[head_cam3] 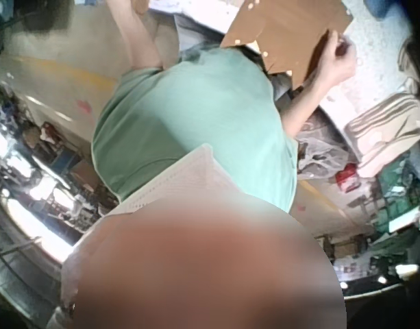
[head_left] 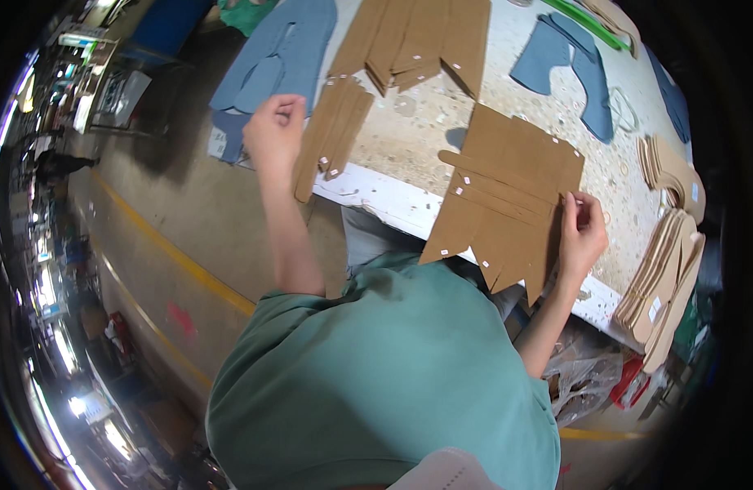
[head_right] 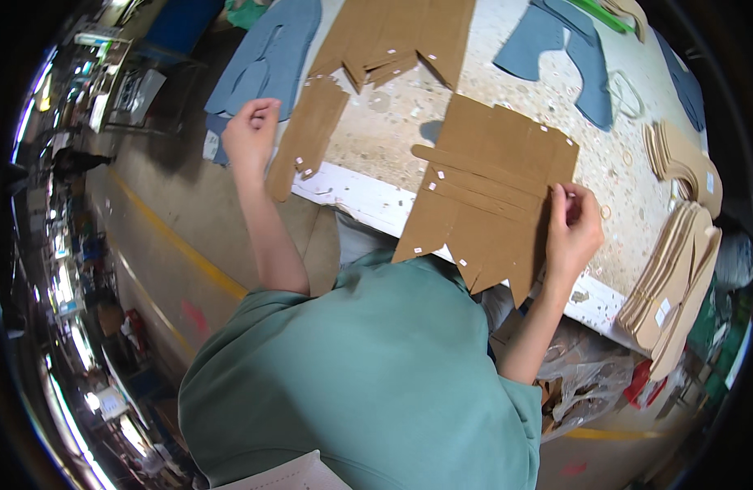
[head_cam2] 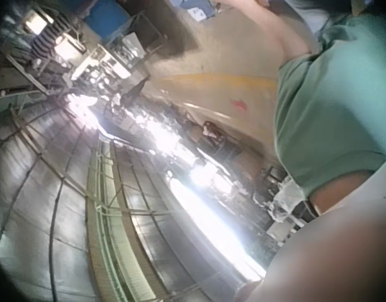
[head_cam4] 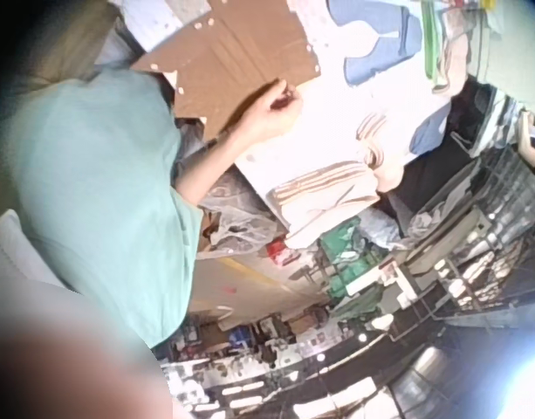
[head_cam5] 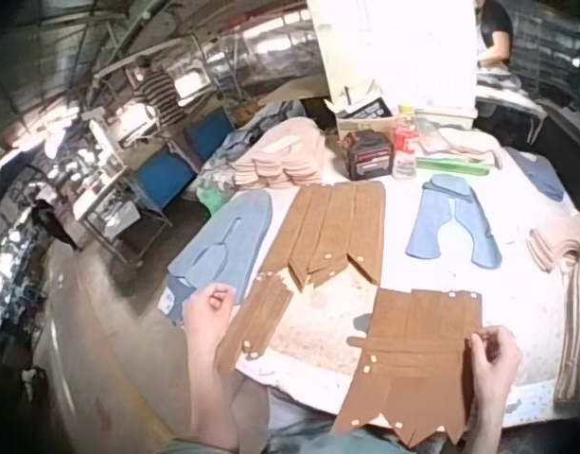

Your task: The person sorts and stacks brown cardboard pieces on a workbench, aligning edges and organizing them into neat piles. They occasionally pick up and place down individual pieces and small stacks, maintaining an orderly arrangement.

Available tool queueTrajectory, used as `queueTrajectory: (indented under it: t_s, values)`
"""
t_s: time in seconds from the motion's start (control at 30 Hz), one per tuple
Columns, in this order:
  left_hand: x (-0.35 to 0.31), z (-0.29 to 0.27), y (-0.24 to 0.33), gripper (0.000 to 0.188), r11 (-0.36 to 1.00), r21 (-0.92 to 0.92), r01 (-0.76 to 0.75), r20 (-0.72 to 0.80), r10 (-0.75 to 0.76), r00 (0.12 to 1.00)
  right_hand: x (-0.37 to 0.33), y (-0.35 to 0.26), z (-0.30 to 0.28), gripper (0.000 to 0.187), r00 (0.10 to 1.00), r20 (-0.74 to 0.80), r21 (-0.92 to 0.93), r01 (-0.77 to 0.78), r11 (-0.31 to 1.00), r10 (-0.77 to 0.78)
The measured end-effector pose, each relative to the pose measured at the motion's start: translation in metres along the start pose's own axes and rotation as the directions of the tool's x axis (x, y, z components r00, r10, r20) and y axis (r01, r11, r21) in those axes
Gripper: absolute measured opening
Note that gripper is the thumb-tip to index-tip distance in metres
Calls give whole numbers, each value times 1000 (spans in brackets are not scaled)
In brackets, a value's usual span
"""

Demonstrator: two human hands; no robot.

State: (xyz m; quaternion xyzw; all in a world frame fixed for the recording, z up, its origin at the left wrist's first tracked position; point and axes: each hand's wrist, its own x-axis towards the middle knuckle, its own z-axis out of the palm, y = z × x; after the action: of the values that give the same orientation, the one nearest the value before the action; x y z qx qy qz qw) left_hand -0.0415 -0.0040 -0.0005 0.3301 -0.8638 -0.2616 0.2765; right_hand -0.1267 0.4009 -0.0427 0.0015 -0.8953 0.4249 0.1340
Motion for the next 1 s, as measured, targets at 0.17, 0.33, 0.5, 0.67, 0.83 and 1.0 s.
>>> queueTrajectory:
  t_s: [0.17, 0.33, 0.5, 0.67, 0.83, 1.0]
  values:
    - [-2, 21, 0, 16, 990, -1, -142, 66, 141, 988, -4, 5, -4, 14, 1000, -16, 19, 22, 1000, -22]
    - [-3, 30, 4, 20, 995, 33, -99, 90, 96, 991, -5, 10, -3, 15, 999, -19, 31, 29, 999, -28]
    - [-2, 34, 0, 21, 993, -19, -115, 79, 116, 990, -5, 12, 0, 15, 999, -17, 40, 32, 999, -31]
    - [-1, 38, -6, 18, 975, -125, -184, 53, 191, 980, -4, 5, -1, 13, 998, -31, 42, 59, 997, -58]
    - [-1, 19, 7, 14, 834, -550, 47, 235, 101, 967, -21, -20, -17, 11, 995, -43, 64, 98, 993, -95]
    - [-42, -25, 49, 8, 633, -731, 256, 534, 296, 792, -56, -63, -20, 17, 881, 470, 587, -266, 764, -55]
